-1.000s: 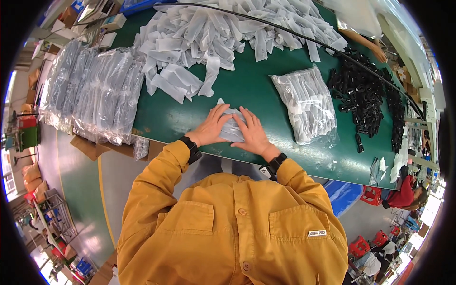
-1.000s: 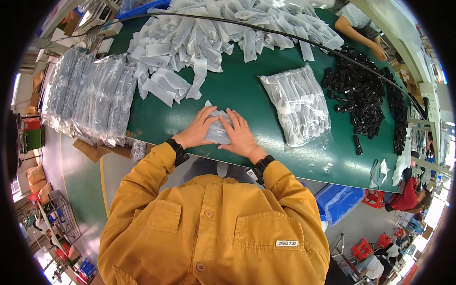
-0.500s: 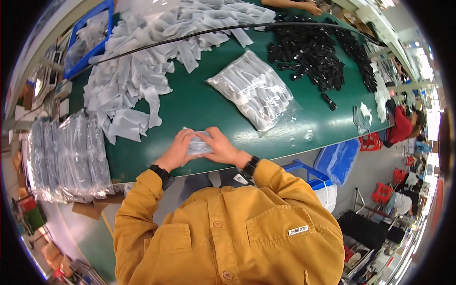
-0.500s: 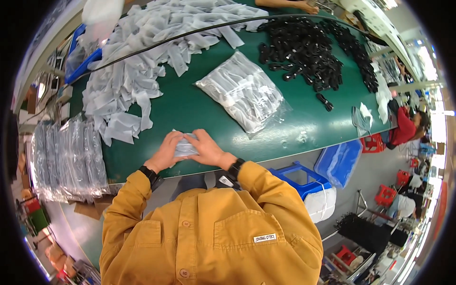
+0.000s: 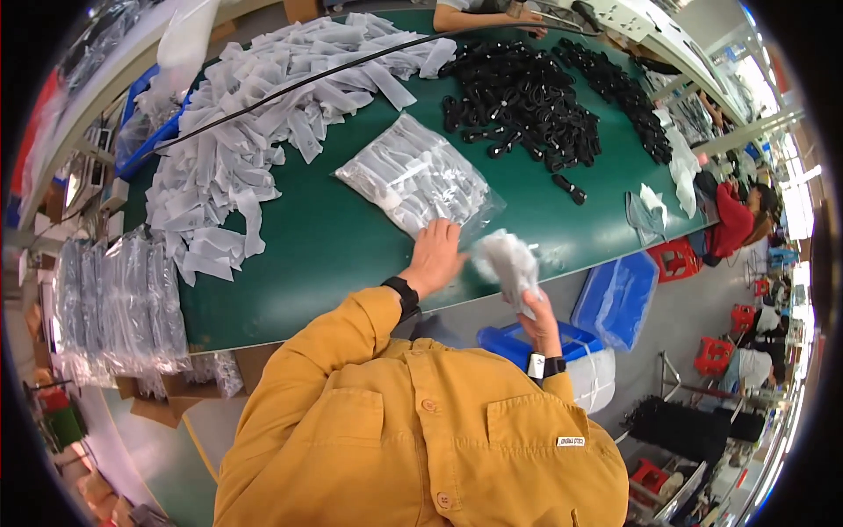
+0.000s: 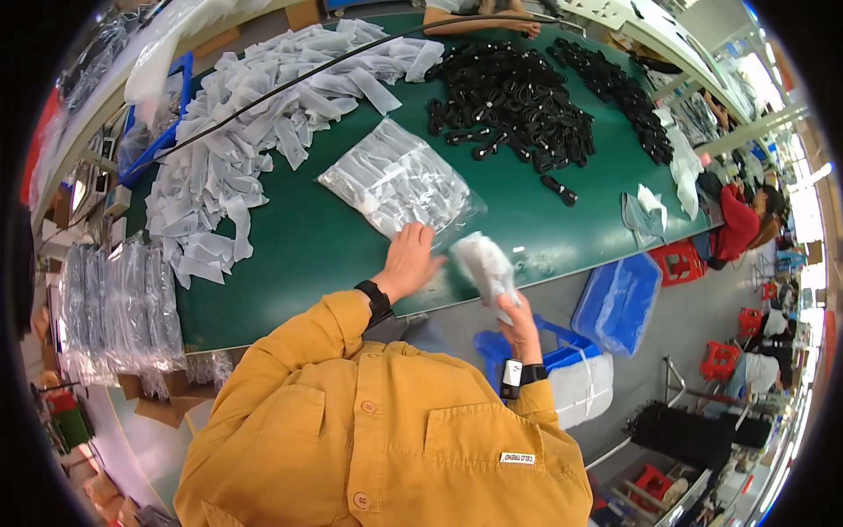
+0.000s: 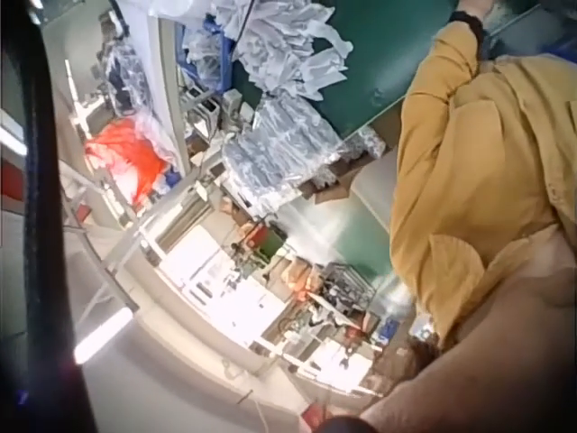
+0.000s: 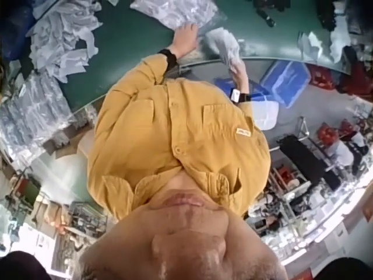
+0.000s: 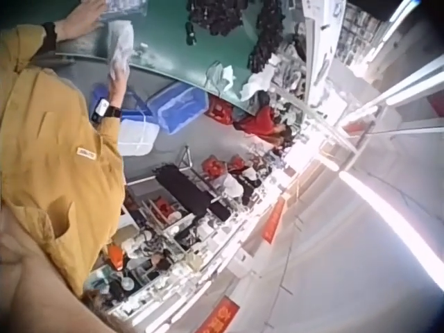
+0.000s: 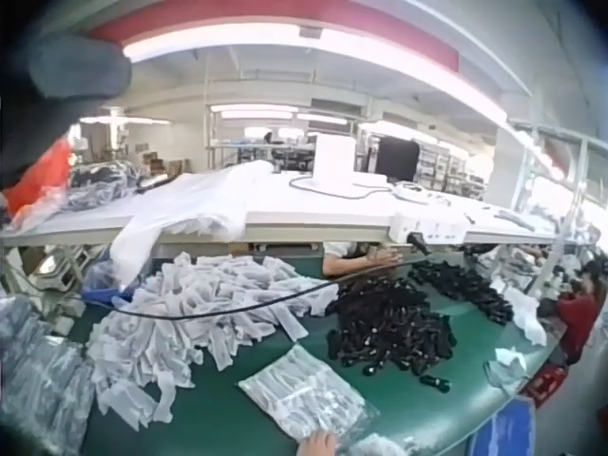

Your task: The person gathers white-wrapped items by hand, places them into a clear plastic bag, and sets the filled bag aside before repeating the process with a new bag.

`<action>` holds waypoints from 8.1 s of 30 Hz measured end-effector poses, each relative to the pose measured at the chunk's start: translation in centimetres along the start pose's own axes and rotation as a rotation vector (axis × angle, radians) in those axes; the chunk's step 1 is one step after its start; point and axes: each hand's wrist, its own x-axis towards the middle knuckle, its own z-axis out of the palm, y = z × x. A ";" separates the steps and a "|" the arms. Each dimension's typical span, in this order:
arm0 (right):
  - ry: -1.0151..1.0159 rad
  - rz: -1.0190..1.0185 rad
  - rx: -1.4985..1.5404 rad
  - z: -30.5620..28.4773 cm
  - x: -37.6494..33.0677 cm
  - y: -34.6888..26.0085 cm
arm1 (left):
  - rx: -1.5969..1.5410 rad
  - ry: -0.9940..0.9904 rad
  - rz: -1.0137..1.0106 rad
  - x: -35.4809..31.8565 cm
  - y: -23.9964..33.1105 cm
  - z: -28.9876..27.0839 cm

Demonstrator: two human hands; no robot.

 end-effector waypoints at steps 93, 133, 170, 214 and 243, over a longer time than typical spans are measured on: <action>-0.302 -0.710 -1.499 10.1 15.4 4.6 | 0.070 0.021 -0.404 -6.1 0.3 -2.1; -1.407 0.011 -0.778 43.7 -5.9 -2.0 | -0.562 1.002 -0.830 -31.8 8.7 -34.0; -0.714 -0.149 -1.398 63.7 0.7 64.6 | -0.628 0.818 -1.799 -67.8 -31.7 -28.9; -0.384 -1.101 -1.189 50.0 17.4 -32.3 | -0.335 -0.276 -0.714 -20.7 -10.6 -32.4; -0.506 0.111 -0.069 40.5 6.0 -5.8 | -1.249 -0.184 -0.688 -12.4 -15.0 -35.8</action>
